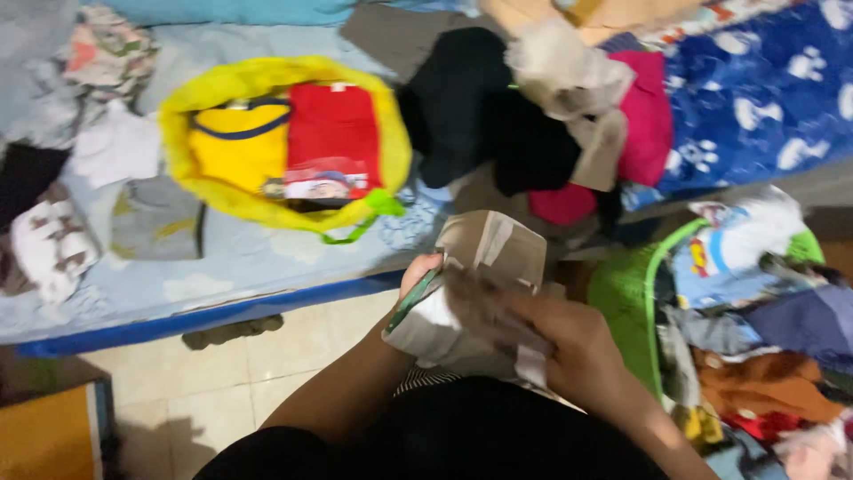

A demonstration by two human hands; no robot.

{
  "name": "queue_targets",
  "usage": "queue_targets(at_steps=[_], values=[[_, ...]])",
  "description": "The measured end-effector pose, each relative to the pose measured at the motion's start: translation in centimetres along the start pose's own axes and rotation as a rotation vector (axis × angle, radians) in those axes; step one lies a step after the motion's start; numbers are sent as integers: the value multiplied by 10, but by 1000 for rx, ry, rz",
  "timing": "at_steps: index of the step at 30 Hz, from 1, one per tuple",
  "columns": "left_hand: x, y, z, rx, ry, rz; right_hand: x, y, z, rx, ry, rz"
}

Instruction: Folding various items of clothing from a laundry basket and bed and placing them into a wardrobe.

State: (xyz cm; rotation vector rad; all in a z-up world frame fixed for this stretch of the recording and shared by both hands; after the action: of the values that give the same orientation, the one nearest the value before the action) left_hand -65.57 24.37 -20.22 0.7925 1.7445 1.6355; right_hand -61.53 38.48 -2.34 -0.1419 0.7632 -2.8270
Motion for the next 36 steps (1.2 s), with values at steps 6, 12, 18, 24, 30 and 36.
queue_targets(at_steps=[6, 12, 18, 24, 30, 36], values=[[-92, -21, -63, 4, -31, -47, 59, 96, 57, 285, -212, 392], [-174, -36, -102, 19, 116, -101, 110, 157, 33, 180, 97, 15], [-234, -47, -107, 9, 306, -161, 100, 199, 45, -63, -11, -24], [-289, -68, -124, 9, 490, -232, 73, 281, -5, 974, 473, 85], [-350, -66, -152, -2, 534, -399, 74, 391, -8, 1037, 982, 530], [-453, -111, -244, 536, 333, -917, 143, 514, 9, 791, 735, 609]])
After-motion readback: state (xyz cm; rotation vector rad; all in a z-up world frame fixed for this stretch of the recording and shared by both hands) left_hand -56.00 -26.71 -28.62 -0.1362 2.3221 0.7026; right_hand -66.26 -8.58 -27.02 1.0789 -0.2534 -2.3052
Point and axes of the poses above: each hand's wrist, its own x-axis towards the middle knuckle, its own y-axis out of the palm, z = x × y, the point moved 6 cm from there along x, towards the middle knuckle, and after that the axes turned 10 degrees about x, right-handed, at the moved point
